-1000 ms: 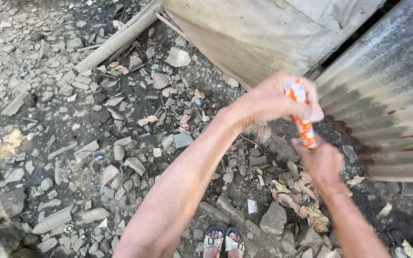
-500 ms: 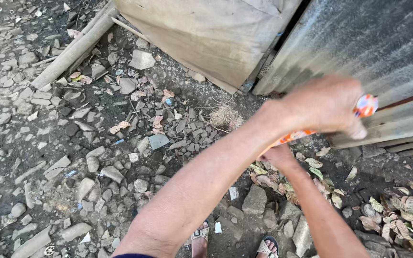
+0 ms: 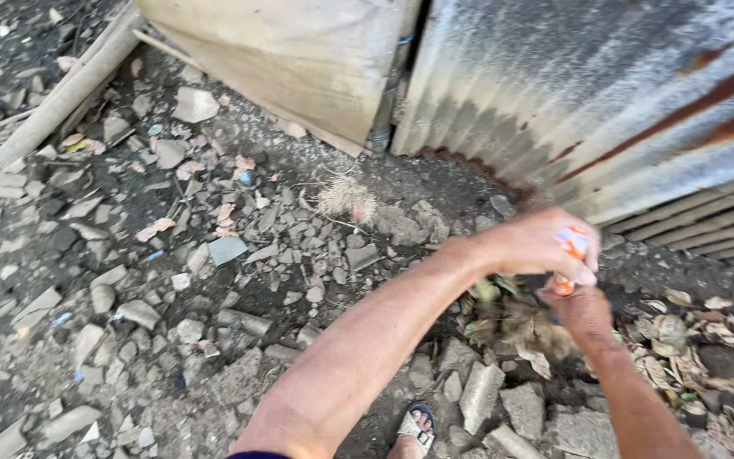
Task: The person sweeps dry leaves and debris across the ground using a handheld broom.
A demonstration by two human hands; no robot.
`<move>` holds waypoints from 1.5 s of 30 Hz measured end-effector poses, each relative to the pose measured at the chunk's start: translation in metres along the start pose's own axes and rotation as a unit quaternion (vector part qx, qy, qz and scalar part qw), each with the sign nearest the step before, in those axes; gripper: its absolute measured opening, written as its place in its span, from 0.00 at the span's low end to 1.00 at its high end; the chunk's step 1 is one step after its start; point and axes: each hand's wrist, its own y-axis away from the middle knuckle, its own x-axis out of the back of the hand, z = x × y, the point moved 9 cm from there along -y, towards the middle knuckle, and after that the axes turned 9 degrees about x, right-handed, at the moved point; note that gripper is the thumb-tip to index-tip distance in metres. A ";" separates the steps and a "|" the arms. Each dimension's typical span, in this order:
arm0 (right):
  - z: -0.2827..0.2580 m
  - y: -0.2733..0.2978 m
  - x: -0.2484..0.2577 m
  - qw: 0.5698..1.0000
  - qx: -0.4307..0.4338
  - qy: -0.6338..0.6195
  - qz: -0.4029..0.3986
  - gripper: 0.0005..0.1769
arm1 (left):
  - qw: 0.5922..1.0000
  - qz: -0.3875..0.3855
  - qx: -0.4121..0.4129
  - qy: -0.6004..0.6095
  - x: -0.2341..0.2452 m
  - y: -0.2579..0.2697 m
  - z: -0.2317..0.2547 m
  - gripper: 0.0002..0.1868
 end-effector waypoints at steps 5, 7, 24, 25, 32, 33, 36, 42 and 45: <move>0.024 0.014 0.146 0.952 -0.001 0.297 0.071 0.22 | 0.971 -0.017 0.025 0.237 -0.006 -0.024 0.016 0.09; 0.010 0.017 0.186 0.952 0.006 0.290 0.094 0.22 | 0.977 0.029 0.012 0.212 0.007 -0.036 0.047 0.10; -0.069 0.007 -0.020 0.932 0.019 -0.362 -0.017 0.29 | 0.943 -0.083 0.044 -0.320 -0.116 -0.052 0.070 0.10; -0.044 0.016 -0.026 0.939 0.017 -0.343 -0.024 0.28 | 0.943 -0.087 0.044 -0.317 -0.121 -0.050 0.053 0.10; 0.105 0.043 0.034 0.986 -0.079 0.148 0.026 0.23 | 0.996 -0.041 0.045 0.070 -0.078 -0.067 -0.015 0.09; 0.101 0.047 0.055 0.983 -0.049 0.172 0.050 0.24 | 0.993 -0.027 0.031 0.112 -0.071 -0.071 -0.013 0.09; 0.073 0.045 0.125 0.976 -0.049 0.199 0.067 0.28 | 0.966 -0.029 0.039 0.254 -0.048 -0.063 -0.002 0.11; -0.027 0.030 0.185 0.978 -0.033 0.180 0.100 0.24 | 0.994 0.052 -0.074 0.062 0.011 -0.061 0.106 0.13; -0.073 0.021 0.155 0.995 0.020 -0.039 0.090 0.11 | 0.989 0.055 -0.138 0.026 0.026 -0.057 0.162 0.14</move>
